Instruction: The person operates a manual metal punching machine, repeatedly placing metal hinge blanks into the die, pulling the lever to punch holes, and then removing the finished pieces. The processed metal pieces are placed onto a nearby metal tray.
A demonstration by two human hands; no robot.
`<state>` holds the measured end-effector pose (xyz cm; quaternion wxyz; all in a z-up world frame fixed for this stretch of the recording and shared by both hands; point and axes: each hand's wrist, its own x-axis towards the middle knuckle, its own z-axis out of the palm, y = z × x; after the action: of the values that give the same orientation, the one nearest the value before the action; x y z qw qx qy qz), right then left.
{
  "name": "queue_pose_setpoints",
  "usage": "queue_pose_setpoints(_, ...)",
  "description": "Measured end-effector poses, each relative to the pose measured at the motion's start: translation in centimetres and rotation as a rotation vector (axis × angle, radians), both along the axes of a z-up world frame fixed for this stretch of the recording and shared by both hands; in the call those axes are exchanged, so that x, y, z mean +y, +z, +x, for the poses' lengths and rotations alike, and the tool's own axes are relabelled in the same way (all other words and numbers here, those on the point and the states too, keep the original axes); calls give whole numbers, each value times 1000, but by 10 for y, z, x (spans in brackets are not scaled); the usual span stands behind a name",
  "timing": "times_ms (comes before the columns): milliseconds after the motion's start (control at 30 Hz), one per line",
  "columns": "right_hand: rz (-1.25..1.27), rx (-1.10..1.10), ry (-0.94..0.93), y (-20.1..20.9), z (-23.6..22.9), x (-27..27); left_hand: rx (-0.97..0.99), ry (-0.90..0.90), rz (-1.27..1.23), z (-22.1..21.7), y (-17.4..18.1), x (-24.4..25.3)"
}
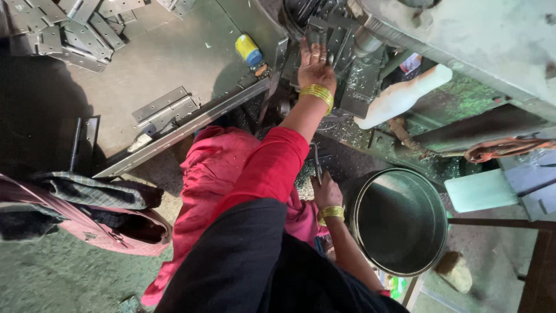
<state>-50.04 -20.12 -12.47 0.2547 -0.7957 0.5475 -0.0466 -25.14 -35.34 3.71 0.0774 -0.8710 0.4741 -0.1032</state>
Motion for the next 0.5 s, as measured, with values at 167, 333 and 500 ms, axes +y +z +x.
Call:
queue_pose_setpoints(167, 32, 1, 102, 7, 2, -51, 273, -136, 107, 15, 24, 6)
queue_pose_setpoints(333, -31, 0, 27, -31, 7, -33, 227, -75, 61, 15, 22, -3)
queue_pose_setpoints(500, 13, 40, -9, -86, 0, -22, 236, -157, -103, 21, 17, 28)
